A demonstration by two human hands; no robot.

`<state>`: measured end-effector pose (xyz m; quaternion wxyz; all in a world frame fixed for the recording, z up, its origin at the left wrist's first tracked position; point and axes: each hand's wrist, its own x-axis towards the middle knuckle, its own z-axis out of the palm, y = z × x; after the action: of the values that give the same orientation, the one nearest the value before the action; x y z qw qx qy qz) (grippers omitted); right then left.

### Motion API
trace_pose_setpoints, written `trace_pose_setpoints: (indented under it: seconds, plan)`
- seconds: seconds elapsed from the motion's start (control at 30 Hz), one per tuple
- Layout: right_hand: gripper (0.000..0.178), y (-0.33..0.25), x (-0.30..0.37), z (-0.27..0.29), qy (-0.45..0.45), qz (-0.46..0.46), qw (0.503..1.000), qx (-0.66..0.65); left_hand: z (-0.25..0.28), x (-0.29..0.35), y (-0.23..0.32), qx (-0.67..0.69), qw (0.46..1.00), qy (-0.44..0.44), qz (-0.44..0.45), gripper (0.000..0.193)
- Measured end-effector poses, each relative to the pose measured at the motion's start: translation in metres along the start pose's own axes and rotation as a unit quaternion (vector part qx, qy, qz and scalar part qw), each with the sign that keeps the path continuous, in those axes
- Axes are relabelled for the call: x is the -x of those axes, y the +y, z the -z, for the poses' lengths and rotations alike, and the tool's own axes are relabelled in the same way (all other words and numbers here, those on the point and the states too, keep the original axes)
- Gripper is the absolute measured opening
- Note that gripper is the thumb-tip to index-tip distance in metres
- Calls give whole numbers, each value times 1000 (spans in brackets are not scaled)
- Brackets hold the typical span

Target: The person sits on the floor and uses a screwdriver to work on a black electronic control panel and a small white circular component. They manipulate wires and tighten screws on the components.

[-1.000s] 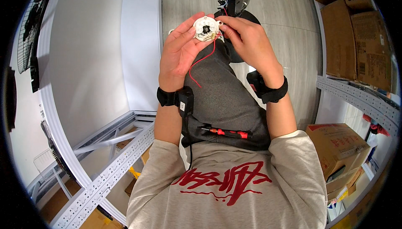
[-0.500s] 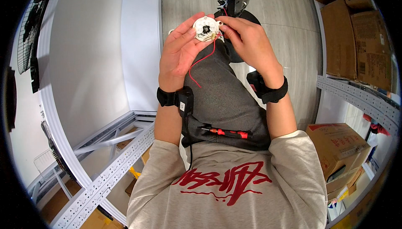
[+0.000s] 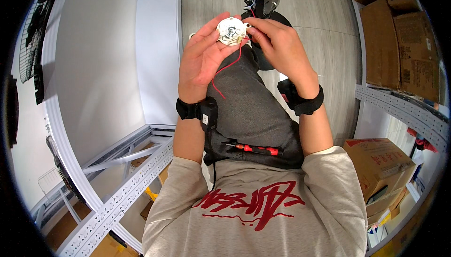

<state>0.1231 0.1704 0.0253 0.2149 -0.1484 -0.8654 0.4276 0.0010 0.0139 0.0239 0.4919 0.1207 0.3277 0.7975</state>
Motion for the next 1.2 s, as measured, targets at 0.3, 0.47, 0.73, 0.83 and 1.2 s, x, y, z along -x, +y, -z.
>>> trace_pose_setpoints:
  seconds: [0.3,0.47,0.73,0.83,1.2]
  plan:
    - [22,5,-1,1,14,31,999,7,-3,-2,-1,-7,1000,1,2,50]
    - [22,2,-2,6,-1,19,1000,15,-3,-3,-1,-17,1000,1,4,50]
    - [21,1,-2,10,3,34,999,14,-5,-1,-3,-39,999,10,9,46]
    - [21,1,-1,10,2,35,999,11,-6,-1,-3,-62,998,5,1,49]
    - [21,-1,-3,11,-18,16,1000,-15,-4,0,-3,-57,998,-10,-7,49]
